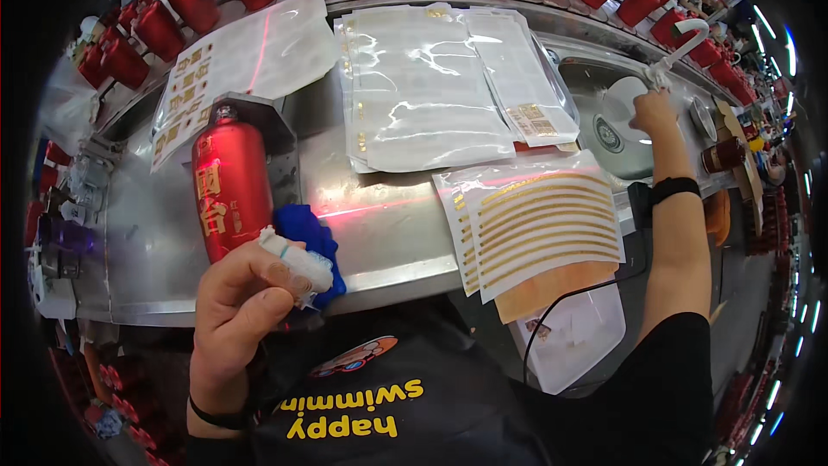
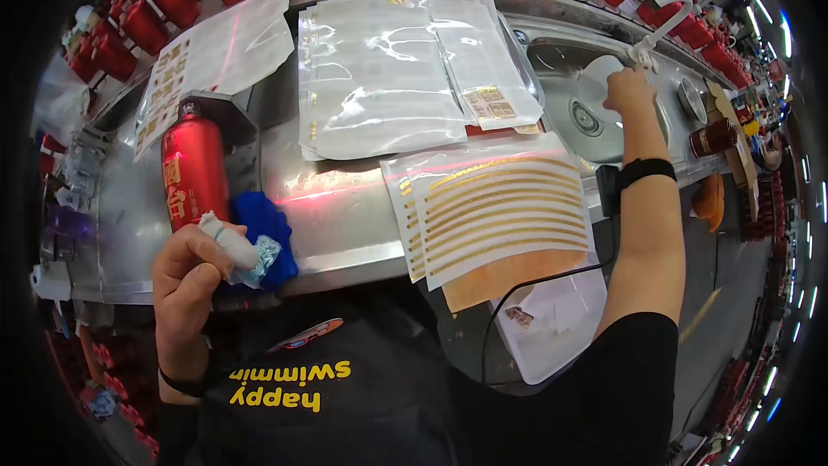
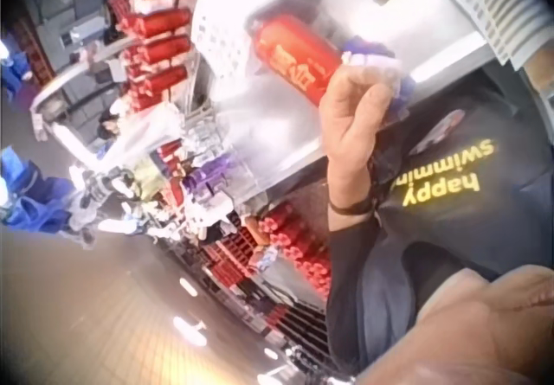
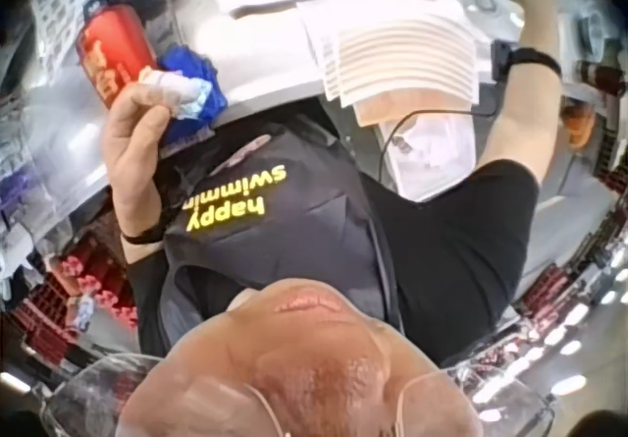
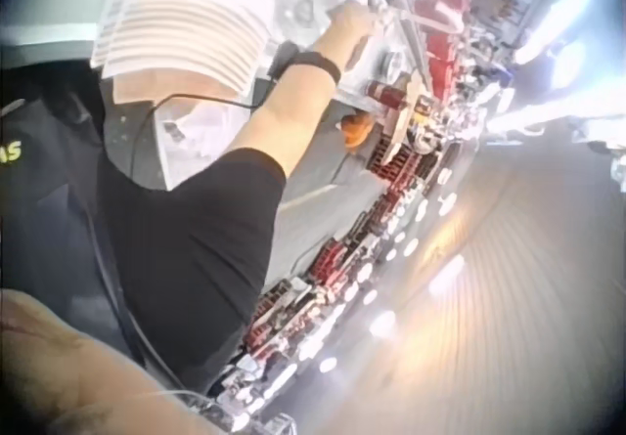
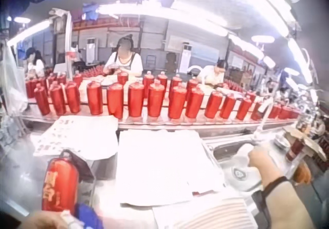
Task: Applying labels and cleaning red liquor bottles on a production line.
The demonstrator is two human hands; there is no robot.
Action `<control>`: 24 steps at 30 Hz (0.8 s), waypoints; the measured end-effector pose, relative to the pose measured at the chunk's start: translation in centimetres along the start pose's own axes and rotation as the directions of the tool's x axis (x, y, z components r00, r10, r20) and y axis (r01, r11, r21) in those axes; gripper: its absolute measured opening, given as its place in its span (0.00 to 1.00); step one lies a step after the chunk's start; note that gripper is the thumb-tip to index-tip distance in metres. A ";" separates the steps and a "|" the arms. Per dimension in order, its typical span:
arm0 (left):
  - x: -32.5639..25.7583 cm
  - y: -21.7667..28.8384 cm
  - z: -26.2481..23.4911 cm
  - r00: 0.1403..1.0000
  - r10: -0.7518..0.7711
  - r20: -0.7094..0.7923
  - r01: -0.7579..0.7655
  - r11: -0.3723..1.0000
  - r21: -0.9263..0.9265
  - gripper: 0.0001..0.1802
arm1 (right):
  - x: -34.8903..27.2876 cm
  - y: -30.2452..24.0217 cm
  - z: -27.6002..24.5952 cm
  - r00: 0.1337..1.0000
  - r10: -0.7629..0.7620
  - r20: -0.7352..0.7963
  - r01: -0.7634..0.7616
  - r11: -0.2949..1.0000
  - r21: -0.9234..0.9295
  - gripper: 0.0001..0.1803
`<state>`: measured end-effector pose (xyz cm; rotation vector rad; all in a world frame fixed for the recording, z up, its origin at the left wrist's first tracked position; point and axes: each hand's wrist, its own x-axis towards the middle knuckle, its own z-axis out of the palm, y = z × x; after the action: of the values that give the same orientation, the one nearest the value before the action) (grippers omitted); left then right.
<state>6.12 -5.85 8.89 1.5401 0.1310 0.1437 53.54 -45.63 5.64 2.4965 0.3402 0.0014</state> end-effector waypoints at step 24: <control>-1.3 -0.5 -0.7 0.996 0.042 0.079 -0.024 0.976 -0.217 0.08 | -4.2 -10.5 -14.6 0.801 -0.411 -0.435 0.448 0.894 -0.019 0.18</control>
<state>4.71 -5.39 8.36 1.3294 0.0220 0.1161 45.77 -30.03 11.72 2.4255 1.1124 0.3668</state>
